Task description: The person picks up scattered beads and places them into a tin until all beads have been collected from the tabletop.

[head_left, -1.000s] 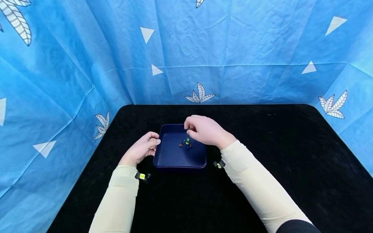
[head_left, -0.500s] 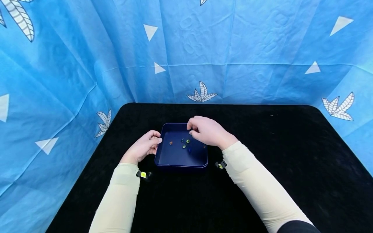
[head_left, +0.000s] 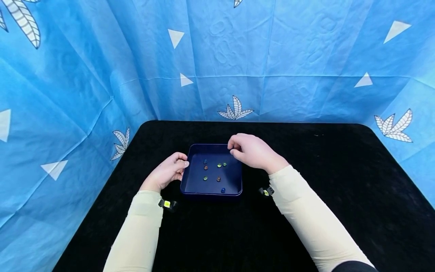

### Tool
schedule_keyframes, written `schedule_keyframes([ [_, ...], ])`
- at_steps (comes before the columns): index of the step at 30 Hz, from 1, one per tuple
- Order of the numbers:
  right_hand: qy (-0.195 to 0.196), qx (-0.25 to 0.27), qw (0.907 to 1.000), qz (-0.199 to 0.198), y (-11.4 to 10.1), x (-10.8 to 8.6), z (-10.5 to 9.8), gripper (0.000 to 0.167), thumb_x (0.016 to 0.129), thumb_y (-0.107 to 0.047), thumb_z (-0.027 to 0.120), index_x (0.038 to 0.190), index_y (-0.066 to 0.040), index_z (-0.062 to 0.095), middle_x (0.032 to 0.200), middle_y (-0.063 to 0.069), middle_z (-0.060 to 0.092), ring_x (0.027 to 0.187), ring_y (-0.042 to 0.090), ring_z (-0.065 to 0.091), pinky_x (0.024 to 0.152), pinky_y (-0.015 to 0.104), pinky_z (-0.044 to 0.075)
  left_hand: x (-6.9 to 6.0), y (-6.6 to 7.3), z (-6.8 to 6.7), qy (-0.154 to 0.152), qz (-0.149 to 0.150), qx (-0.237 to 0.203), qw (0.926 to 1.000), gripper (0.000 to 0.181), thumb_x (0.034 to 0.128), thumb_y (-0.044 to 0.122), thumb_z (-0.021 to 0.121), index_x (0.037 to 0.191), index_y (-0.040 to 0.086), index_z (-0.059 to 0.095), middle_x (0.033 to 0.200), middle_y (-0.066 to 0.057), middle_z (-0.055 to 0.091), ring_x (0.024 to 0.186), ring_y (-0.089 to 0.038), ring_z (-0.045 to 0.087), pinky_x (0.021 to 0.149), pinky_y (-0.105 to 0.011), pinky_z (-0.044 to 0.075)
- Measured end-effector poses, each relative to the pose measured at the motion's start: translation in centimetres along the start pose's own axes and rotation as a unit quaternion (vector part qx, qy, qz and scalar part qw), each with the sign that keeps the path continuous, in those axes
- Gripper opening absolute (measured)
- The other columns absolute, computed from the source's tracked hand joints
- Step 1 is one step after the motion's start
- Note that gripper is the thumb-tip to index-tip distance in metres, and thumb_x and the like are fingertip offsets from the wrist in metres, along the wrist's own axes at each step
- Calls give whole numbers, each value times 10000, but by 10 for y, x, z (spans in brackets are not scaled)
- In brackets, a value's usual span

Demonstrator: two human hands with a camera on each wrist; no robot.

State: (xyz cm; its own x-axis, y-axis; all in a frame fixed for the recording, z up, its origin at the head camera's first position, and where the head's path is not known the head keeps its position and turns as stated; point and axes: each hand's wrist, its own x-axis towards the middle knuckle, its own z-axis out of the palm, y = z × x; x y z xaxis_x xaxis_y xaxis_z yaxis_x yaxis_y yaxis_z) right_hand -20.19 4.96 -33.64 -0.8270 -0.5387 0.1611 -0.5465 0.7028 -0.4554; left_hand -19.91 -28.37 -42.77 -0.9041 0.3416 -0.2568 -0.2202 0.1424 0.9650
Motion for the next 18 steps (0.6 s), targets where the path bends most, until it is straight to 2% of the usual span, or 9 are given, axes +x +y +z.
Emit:
schedule_keyframes([
  [6,39,-66,9998,163,10,-12,-7,65,960,-212,662,1024,-216,671,882,-68,593,784,134,553,750,344,472,0,0,0,-32,47,-35,10000,376,1010,123,558,1301,-32,379,989,-129,528,689,-147,542,592,-279,521],
  [18,82,-175,9993,313,32,-35,-19,95,945,-196,665,1032,-165,687,879,-63,608,781,139,565,774,377,487,-1,-2,-1,-21,102,-12,9999,365,1008,137,568,1285,-19,386,996,-128,513,693,-141,527,594,-276,517],
])
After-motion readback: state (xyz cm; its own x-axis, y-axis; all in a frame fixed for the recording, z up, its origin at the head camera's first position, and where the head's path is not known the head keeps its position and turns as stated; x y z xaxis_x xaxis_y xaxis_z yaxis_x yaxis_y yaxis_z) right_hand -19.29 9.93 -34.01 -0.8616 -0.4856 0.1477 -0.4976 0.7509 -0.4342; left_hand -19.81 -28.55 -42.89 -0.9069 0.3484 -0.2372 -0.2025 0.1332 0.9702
